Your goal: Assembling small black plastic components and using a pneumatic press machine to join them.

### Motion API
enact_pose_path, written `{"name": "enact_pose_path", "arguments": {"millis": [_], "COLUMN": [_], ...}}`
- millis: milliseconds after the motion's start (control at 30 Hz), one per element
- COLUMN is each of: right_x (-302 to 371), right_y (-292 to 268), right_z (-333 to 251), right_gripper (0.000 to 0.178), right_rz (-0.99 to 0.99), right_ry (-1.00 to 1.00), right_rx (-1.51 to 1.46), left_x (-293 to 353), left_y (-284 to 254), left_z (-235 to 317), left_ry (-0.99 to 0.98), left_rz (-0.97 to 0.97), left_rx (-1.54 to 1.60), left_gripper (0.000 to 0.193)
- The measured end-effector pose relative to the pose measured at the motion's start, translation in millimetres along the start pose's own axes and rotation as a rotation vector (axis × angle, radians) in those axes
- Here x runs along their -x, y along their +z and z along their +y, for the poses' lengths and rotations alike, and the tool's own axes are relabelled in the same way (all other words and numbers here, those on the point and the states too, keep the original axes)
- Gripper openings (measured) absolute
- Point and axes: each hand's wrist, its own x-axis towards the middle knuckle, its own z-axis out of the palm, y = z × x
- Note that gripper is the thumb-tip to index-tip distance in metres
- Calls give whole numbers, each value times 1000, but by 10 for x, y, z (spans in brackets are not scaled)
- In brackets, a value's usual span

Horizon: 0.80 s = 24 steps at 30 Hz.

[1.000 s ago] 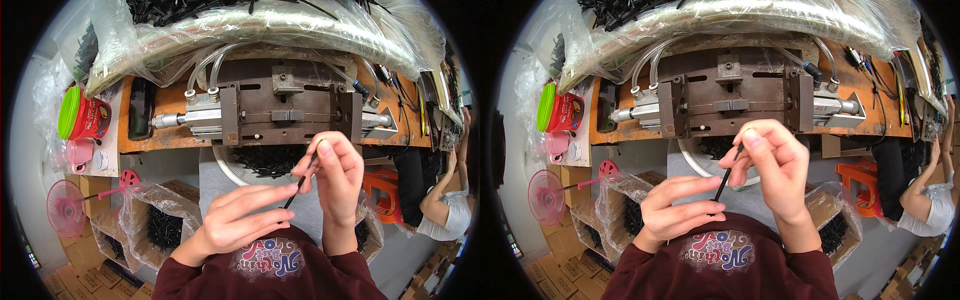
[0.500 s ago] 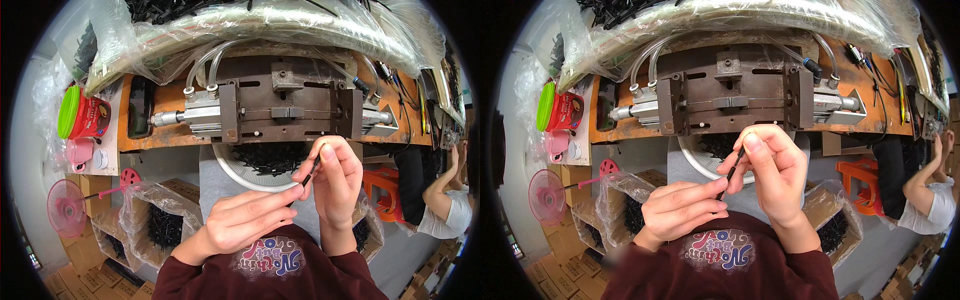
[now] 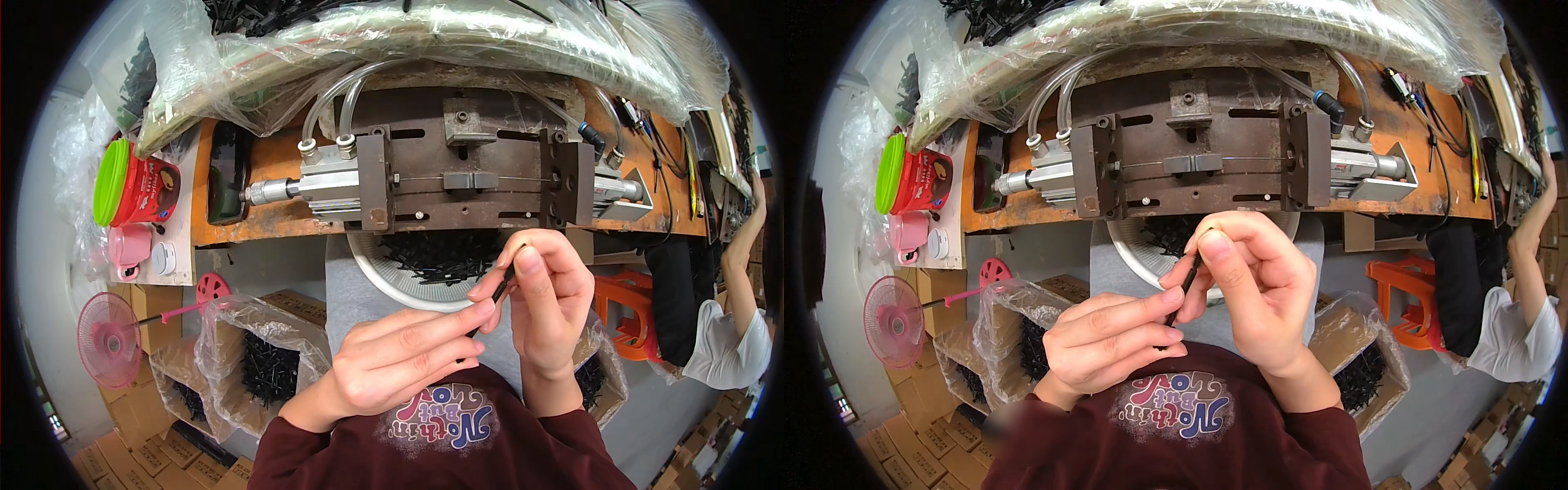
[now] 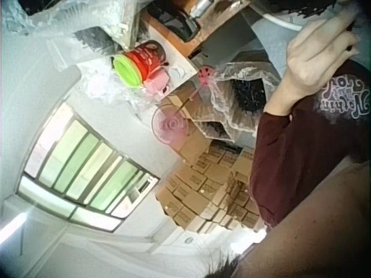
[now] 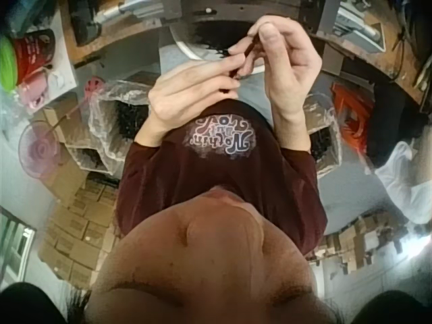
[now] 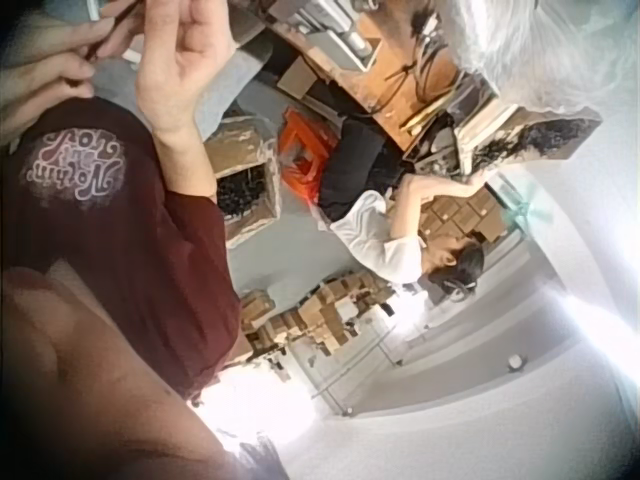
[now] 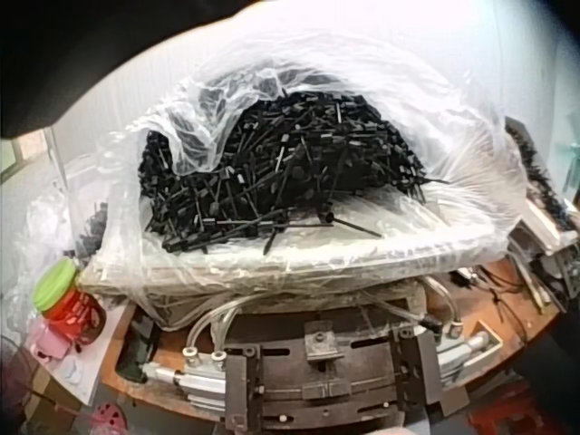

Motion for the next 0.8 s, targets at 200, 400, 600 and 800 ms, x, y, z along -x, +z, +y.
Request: {"name": "enact_pose_path", "arguments": {"millis": [200,400,600,800], "right_x": [0,18,62,101], "right_y": [11,17,31,13], "right_z": [1,5,16,-7], "right_gripper": [18,18,16,15], "right_rz": [-18,-23,-22,-73], "right_ry": [7,-2,47,143], "right_rx": [-8,-17,-100,-150], "left_x": [-6,2,23,0], "left_y": [-9,-22,-32,5], "left_z": [7,27,74,100], "left_ry": [-14,-20,-50,12], "left_rz": [6,3,5,53], "left_rx": [-1,2,10,-60], "left_gripper": [35,34,29,30]}}
